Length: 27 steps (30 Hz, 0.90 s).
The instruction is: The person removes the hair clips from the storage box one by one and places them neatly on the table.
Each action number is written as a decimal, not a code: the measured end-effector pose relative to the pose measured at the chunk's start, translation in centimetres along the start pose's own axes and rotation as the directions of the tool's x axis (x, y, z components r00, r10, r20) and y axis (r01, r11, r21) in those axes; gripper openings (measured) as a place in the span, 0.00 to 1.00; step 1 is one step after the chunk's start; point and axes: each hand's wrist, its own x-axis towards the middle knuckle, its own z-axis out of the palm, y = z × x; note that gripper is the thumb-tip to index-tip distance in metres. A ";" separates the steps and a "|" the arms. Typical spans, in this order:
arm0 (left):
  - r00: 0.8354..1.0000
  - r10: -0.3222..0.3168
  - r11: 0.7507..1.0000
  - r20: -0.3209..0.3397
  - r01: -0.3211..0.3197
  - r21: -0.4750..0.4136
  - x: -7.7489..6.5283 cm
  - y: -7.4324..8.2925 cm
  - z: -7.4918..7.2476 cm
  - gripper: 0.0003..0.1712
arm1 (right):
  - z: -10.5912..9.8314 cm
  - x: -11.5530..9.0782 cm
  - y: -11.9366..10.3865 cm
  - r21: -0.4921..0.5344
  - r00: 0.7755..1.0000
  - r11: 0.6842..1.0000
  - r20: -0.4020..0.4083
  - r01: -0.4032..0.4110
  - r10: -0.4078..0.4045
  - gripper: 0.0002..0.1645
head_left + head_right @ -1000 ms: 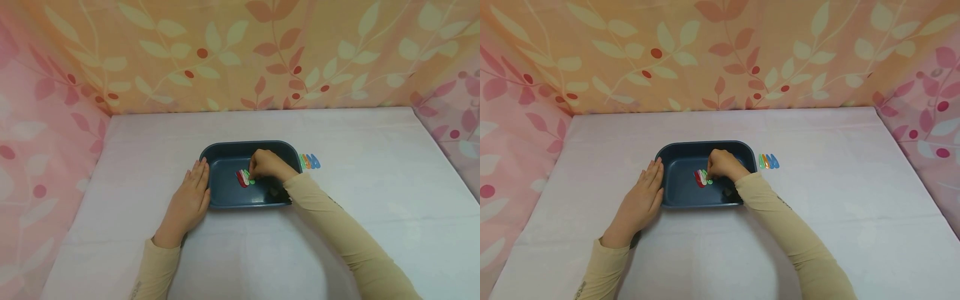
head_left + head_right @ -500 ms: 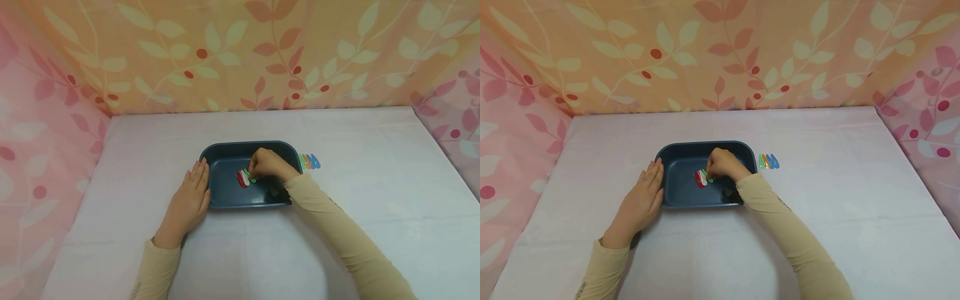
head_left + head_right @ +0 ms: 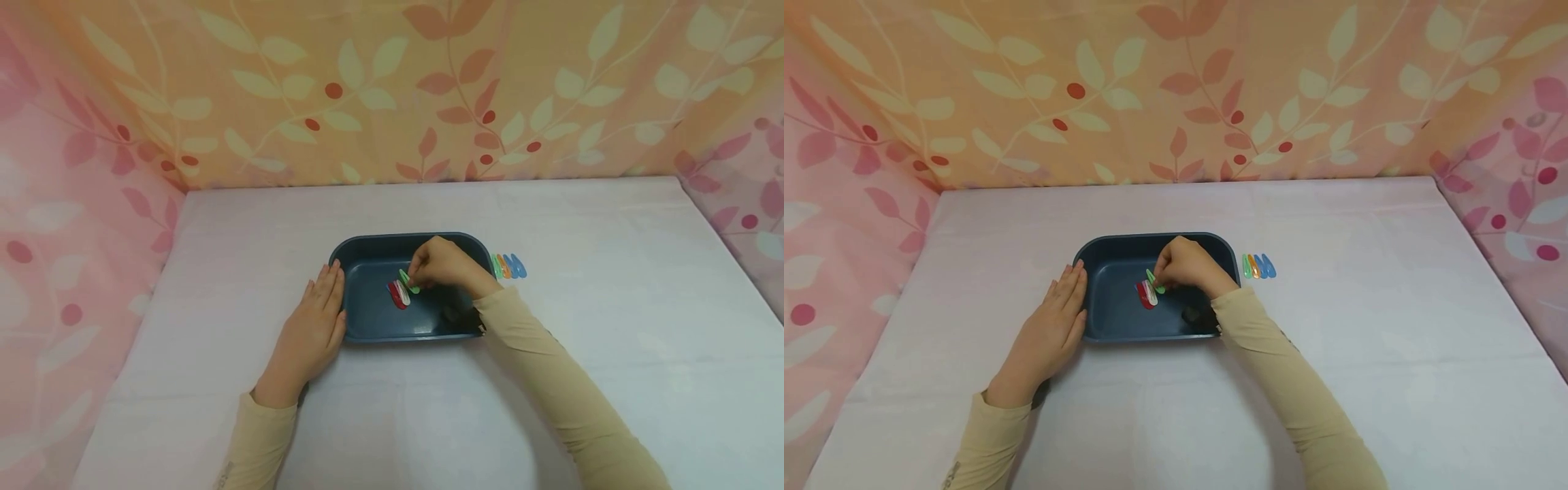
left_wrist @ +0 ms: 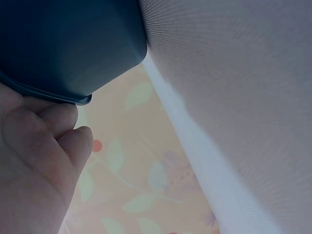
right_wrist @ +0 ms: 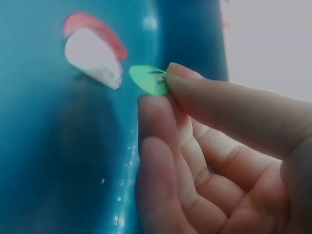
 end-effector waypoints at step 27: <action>1.000 0.009 1.000 -0.018 -0.009 -0.003 0.0 -0.1 0.2 0.32 | -3.4 -3.5 0.7 0.151 0.990 0.984 -0.111 0.099 -0.082 0.09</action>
